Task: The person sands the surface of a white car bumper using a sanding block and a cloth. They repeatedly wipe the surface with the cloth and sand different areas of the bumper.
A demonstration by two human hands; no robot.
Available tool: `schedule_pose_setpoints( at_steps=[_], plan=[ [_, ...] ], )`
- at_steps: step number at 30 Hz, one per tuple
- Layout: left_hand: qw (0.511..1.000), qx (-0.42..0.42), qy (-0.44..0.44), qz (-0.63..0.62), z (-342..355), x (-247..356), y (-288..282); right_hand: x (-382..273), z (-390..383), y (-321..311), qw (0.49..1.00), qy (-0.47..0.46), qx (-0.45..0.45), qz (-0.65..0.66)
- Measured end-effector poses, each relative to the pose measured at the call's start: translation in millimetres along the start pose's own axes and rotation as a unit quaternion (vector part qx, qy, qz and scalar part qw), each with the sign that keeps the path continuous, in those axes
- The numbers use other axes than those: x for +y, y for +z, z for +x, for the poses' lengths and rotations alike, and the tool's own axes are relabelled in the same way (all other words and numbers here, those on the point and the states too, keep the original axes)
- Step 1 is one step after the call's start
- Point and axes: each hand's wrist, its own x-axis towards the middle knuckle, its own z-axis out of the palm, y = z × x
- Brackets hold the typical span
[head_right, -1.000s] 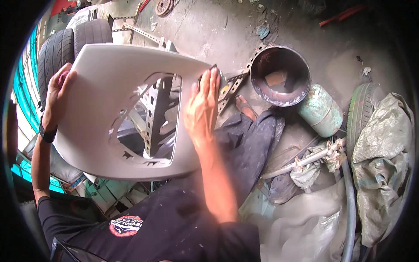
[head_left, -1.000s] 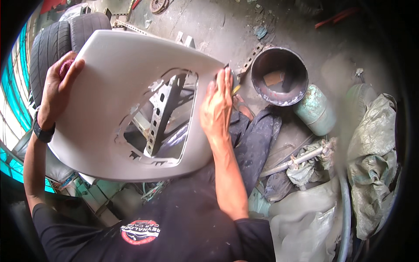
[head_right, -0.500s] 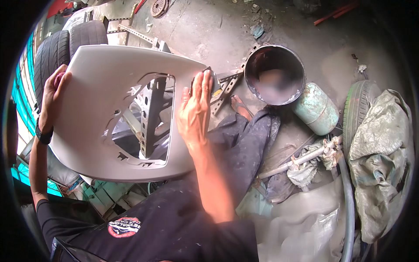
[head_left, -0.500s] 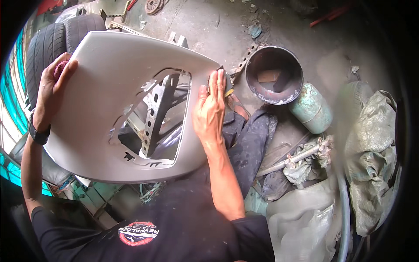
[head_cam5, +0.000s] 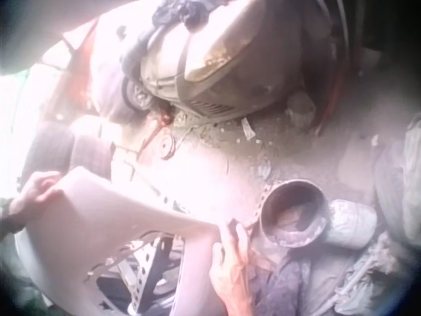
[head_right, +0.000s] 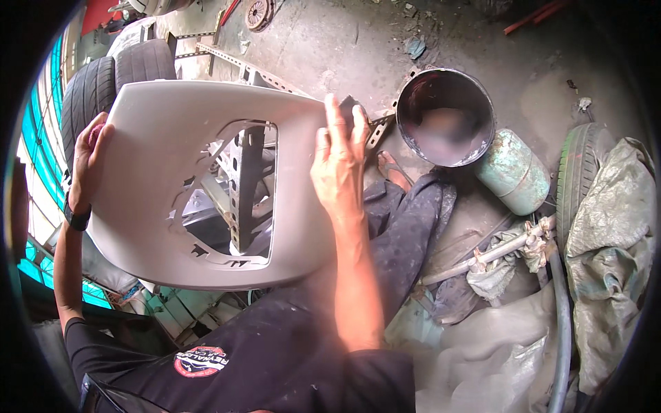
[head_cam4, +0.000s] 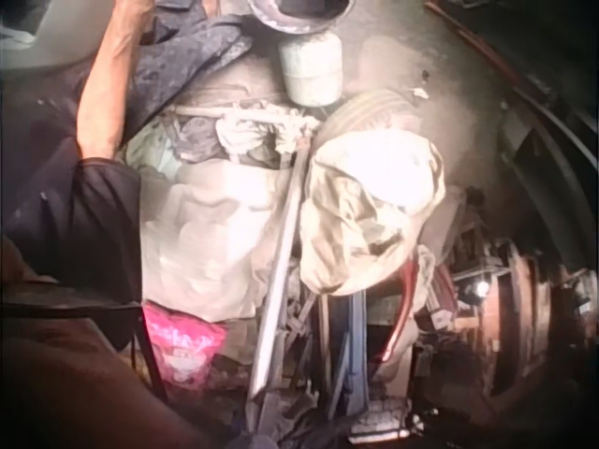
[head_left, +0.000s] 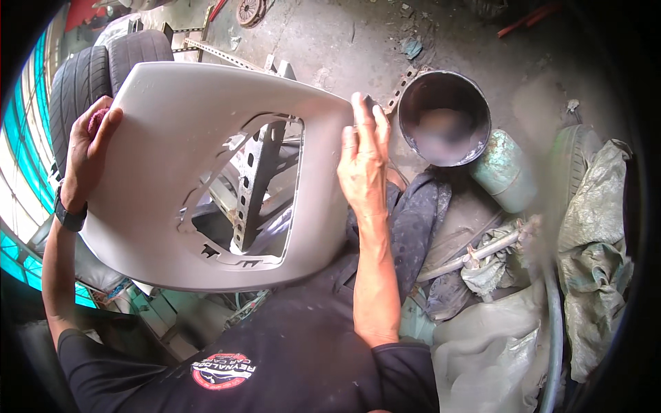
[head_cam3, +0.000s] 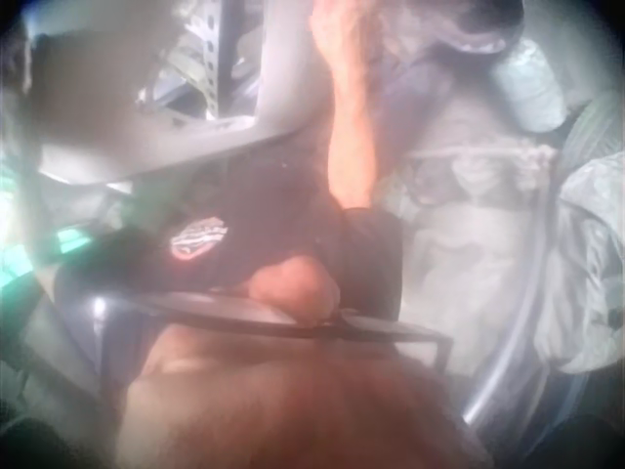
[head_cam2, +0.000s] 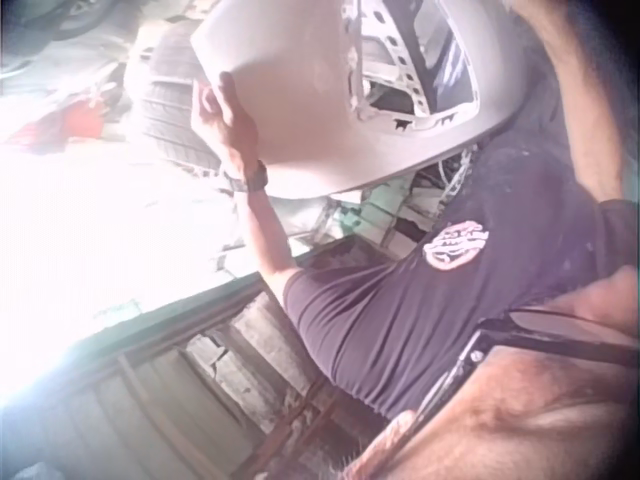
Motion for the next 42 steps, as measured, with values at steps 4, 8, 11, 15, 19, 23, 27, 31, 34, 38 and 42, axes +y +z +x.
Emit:
schedule_pose_setpoints(
  at_steps=[4,8,11,15,19,23,27,31,34,38,42],
  plan=[
    [1.000,0.001,0.000,0.007,-1,-1,-4,4,-14,6,1.000,-0.004,-0.021,0.017],
    [1.000,0.005,-0.008,0.006,-1,-4,-2,7,-29,-2,0.999,0.011,-0.030,0.005],
    [1.000,0.006,-0.007,0.010,-1,0,-2,10,-35,-10,1.000,0.004,-0.016,0.013],
    [1.000,0.010,-0.016,0.002,-3,0,-3,5,-40,-13,0.990,0.068,0.043,0.116],
    [1.000,0.010,0.003,0.023,-3,2,-4,4,-40,-16,0.983,0.110,0.100,0.113],
    [0.989,0.081,0.068,0.101,-2,8,-7,5,-35,-35,0.977,0.110,0.130,0.132],
    [0.960,0.263,0.061,0.075,-14,-7,-31,-7,-28,-61,0.976,0.117,0.111,0.146],
    [0.897,0.315,0.122,0.285,-31,23,-63,-6,-29,-80,0.935,0.141,0.098,0.311],
    [0.924,0.125,0.292,0.212,-29,99,-8,-22,-26,-93,0.805,0.225,0.070,0.545],
    [0.877,-0.106,0.423,0.202,-7,195,78,-34,-24,-120,0.729,0.225,0.055,0.645],
    [0.954,-0.236,0.130,-0.131,-28,176,122,-67,-20,-132,0.734,0.223,-0.063,0.638]
  ],
)
